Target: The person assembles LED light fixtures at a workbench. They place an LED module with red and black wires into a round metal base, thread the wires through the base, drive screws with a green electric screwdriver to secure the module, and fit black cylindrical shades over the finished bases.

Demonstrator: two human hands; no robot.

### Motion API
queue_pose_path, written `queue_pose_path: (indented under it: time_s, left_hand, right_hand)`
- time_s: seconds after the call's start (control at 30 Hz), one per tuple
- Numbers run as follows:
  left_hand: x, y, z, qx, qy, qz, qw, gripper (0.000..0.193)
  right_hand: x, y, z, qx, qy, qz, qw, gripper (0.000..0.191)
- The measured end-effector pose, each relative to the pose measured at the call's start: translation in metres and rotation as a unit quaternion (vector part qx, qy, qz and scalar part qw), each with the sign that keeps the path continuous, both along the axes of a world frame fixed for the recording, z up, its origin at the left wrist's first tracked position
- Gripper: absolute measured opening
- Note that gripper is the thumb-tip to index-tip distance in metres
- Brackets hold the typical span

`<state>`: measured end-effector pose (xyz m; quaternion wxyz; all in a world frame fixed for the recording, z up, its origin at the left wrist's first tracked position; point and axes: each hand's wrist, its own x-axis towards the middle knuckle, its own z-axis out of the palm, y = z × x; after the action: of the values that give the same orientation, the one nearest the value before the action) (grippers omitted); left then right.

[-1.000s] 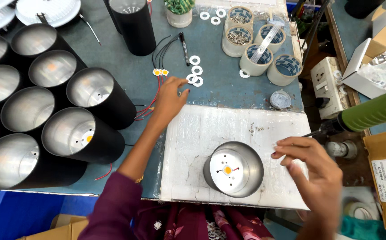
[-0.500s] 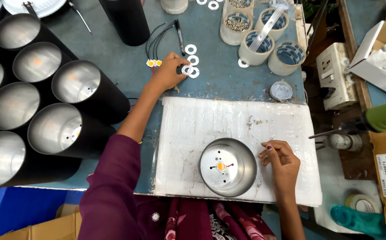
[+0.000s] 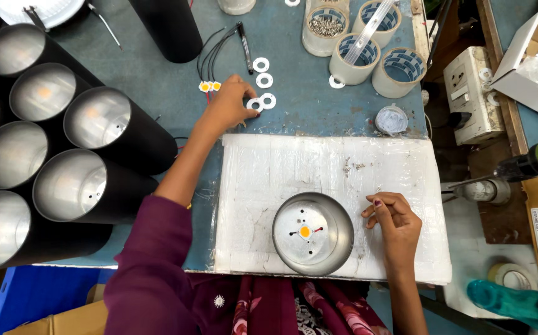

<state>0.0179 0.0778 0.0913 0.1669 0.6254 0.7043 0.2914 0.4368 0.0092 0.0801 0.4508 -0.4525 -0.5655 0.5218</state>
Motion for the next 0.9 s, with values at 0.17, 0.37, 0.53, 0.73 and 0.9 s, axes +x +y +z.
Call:
queue_pose_path:
  time_s: [0.17, 0.37, 0.53, 0.73, 0.9]
  left_hand:
    - [0.041, -0.056, 0.086, 0.121, 0.001, 0.0, 0.993, 0.042]
    - [0.133, -0.158, 0.173, 0.052, 0.003, -0.192, 0.98, 0.044]
    - [0.169, -0.156, 0.167, 0.0, 0.102, -0.243, 0.965, 0.043]
    - [0.19, -0.146, 0.146, -0.061, 0.211, -0.249, 0.943, 0.041]
    - [0.204, -0.139, 0.137, -0.068, 0.323, -0.199, 0.923, 0.034]
  right_hand:
    - [-0.003, 0.006, -0.003, 0.002, 0.003, 0.005, 1.0, 0.015]
    - [-0.004, 0.009, -0.007, 0.008, -0.014, 0.02, 1.0, 0.016]
    - [-0.002, 0.008, -0.007, 0.008, -0.014, 0.02, 1.0, 0.015]
    - [0.0, 0.007, -0.006, 0.009, -0.008, 0.035, 0.999, 0.015]
    - [0.002, 0.007, -0.006, 0.01, -0.006, 0.044, 0.999, 0.014]
